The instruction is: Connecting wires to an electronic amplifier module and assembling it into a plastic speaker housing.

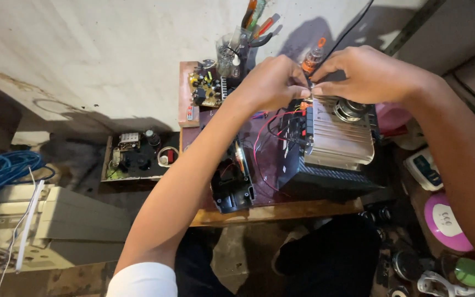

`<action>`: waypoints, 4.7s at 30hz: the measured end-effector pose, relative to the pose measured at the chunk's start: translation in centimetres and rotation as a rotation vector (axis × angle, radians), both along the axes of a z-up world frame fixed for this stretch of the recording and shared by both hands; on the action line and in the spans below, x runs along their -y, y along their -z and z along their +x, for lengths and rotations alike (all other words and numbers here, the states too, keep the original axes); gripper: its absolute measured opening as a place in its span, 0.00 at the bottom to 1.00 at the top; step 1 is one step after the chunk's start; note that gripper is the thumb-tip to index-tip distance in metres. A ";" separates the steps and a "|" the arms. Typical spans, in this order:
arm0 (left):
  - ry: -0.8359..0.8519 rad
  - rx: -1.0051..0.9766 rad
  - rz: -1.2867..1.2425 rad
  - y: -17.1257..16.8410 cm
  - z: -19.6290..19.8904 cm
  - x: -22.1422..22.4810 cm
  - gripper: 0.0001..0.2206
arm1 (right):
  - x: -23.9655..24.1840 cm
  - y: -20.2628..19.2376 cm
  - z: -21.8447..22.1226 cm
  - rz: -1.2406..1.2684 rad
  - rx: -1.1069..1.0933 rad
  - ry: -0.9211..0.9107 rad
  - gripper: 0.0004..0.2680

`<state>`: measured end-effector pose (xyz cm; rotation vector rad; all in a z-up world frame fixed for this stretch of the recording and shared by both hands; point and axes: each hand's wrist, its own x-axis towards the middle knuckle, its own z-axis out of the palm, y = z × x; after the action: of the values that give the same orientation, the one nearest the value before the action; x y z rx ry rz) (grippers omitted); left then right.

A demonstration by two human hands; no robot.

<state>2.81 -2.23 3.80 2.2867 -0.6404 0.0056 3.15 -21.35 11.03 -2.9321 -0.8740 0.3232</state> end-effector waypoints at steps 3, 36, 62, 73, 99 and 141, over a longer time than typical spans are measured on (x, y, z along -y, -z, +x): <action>0.016 0.040 0.009 0.5 0.7 0.1 0.07 | -0.3 -0.3 -0.2 -0.017 -0.022 0.018 0.15; -0.223 0.141 -0.504 6.1 5.8 -4.5 0.10 | -0.7 -1.4 -1.3 -0.041 -0.126 0.158 0.18; -0.171 -0.149 -0.008 8.1 8.6 -1.2 0.14 | 2.8 -1.2 -0.6 0.107 -0.026 0.218 0.19; -0.174 -0.081 -0.142 6.1 5.6 -1.9 0.13 | 7.7 -0.2 -4.6 0.482 -0.010 0.300 0.13; -0.323 0.159 -0.361 6.9 -20.9 3.7 0.24 | 8.9 12.0 -12.8 1.461 -0.854 0.995 0.33; -0.079 0.090 -0.499 6.7 -23.0 9.9 0.33 | 20.6 20.4 -10.1 1.972 -0.691 0.340 0.15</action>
<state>-20.15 -12.16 -2.93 1.8322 -0.5239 0.2774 -6.98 -41.99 -9.41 -0.9369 -0.1707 0.1822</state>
